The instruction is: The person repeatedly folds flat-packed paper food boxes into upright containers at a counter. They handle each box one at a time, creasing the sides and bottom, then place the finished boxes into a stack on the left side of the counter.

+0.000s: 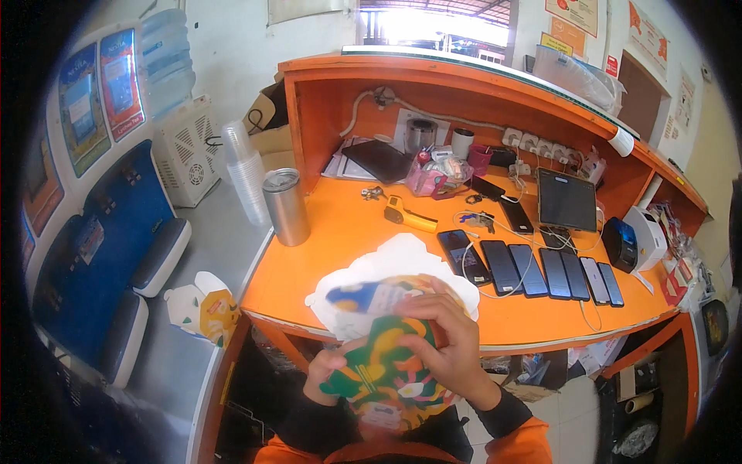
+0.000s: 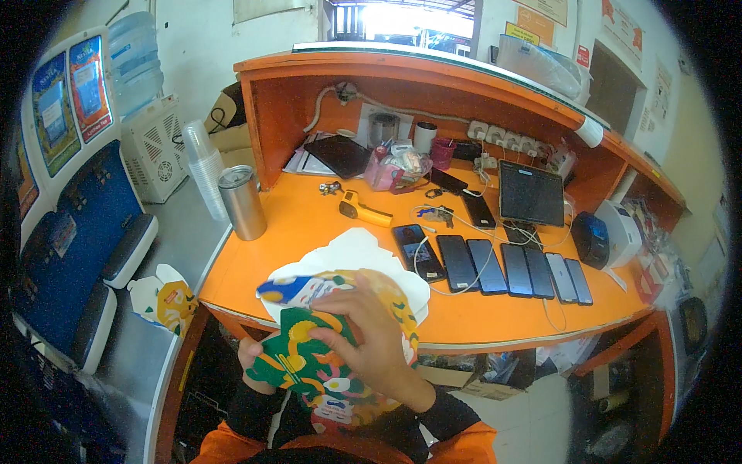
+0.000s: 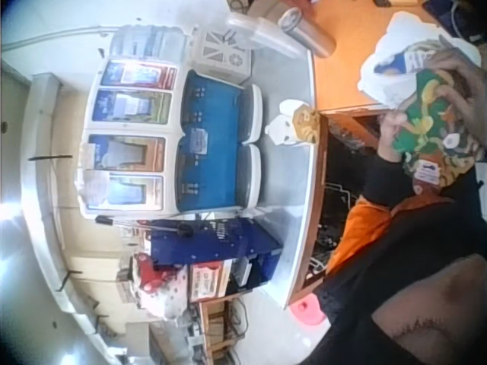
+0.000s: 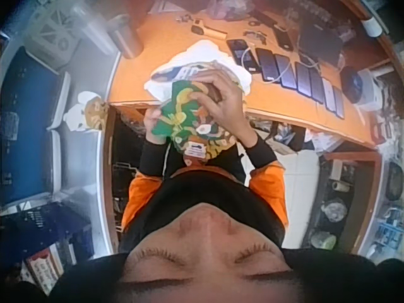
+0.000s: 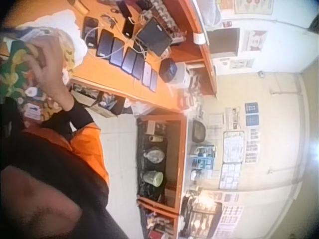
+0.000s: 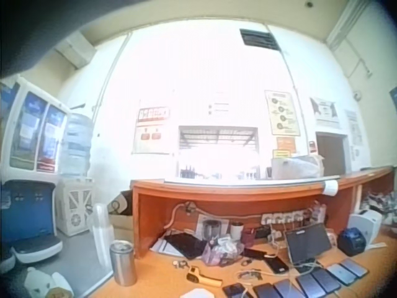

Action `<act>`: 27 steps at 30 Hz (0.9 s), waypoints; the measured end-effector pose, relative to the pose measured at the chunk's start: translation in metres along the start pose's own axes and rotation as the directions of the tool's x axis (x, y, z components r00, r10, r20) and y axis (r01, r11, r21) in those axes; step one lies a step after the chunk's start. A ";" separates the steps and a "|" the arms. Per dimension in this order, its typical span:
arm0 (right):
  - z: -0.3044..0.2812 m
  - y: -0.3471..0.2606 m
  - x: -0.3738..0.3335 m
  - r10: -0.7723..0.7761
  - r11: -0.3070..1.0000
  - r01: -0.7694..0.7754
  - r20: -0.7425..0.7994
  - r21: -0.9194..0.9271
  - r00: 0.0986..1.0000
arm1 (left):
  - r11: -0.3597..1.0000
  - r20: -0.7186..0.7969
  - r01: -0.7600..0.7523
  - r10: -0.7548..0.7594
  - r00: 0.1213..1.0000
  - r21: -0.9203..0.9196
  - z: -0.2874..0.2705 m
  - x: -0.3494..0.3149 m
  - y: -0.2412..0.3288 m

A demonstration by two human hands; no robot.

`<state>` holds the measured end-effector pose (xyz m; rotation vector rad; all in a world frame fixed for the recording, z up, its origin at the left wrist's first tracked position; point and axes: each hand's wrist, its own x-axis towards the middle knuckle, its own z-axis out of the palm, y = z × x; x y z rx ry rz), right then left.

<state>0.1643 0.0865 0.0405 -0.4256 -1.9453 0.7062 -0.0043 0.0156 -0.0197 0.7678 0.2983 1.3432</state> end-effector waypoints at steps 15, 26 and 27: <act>-0.015 -0.022 0.014 -0.088 0.981 0.072 -0.082 -0.182 0.993 | 0.929 -0.329 -0.235 0.325 0.887 0.286 0.050 0.005 -0.002; -0.026 -0.026 0.006 -0.323 0.890 0.311 0.020 -0.333 0.946 | 0.947 -0.274 -0.127 0.211 0.938 0.295 0.051 0.001 0.000; -0.025 -0.025 0.007 -0.323 0.885 0.310 0.020 -0.347 0.946 | 0.948 -0.282 -0.123 0.209 0.936 0.293 0.051 0.002 0.000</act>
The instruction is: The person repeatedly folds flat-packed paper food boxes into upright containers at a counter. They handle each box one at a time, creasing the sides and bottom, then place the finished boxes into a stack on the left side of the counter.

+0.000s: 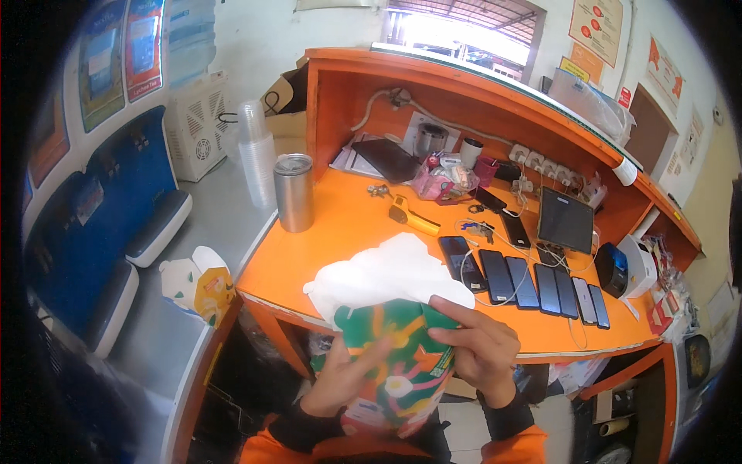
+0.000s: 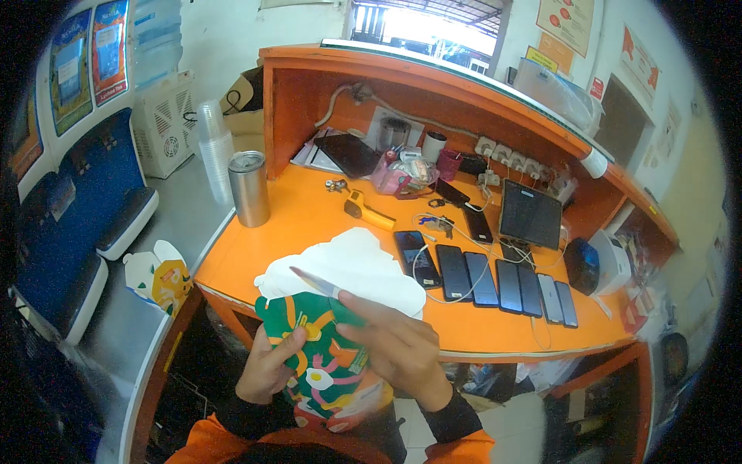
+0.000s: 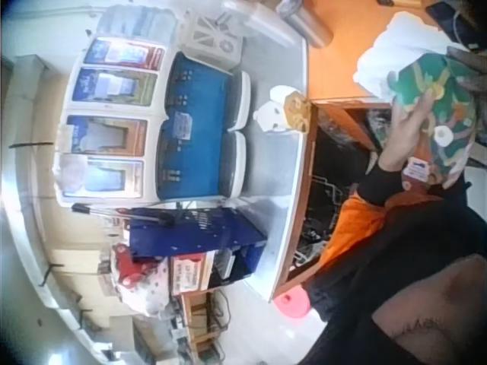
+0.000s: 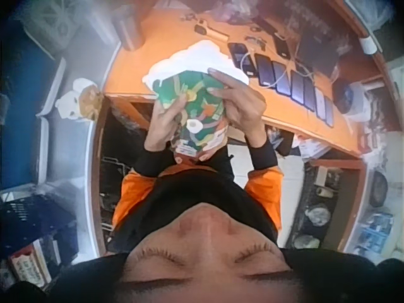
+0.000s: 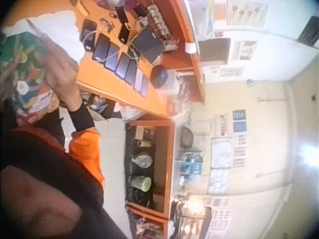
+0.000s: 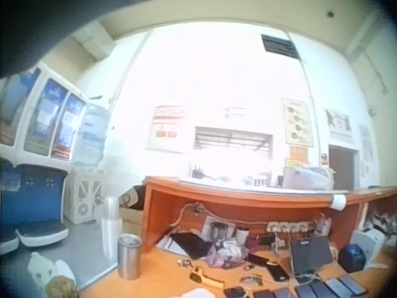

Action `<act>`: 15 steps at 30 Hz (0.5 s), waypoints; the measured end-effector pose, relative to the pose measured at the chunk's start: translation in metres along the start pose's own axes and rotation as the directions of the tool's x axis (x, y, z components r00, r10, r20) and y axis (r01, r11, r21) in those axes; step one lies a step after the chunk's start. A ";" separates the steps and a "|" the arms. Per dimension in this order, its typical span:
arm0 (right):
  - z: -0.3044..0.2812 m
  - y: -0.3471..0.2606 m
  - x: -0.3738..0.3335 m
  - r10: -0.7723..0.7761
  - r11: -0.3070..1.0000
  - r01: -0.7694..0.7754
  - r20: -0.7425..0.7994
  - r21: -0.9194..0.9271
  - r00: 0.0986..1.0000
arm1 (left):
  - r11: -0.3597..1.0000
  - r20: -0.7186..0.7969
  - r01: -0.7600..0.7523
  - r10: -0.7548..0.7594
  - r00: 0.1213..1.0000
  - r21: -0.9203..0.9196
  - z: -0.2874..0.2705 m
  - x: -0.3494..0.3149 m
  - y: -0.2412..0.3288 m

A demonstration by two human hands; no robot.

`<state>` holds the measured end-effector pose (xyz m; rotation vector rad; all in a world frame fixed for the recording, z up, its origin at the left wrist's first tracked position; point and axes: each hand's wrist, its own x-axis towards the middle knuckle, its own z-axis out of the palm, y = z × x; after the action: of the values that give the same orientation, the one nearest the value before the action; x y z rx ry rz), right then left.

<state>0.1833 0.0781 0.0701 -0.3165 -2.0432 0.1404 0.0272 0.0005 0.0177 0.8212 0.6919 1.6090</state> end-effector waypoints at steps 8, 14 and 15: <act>0.000 0.003 -0.007 -0.001 1.000 -0.003 0.127 0.031 0.992 | 0.997 0.006 0.034 -0.034 0.999 -0.072 -0.003 0.001 -0.001; 0.008 -0.018 -0.014 0.018 0.956 0.066 0.283 -0.286 0.959 | 0.973 -0.057 0.049 -0.063 0.996 -0.224 -0.001 -0.004 0.007; 0.007 -0.017 -0.017 0.086 0.985 -0.047 0.238 -0.165 0.967 | 0.973 -0.034 0.059 -0.068 0.997 -0.221 -0.003 -0.002 0.005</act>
<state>0.1819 0.0570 0.0563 -0.4882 -2.2954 0.0603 0.0224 -0.0027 0.0198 0.5998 0.5513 1.6144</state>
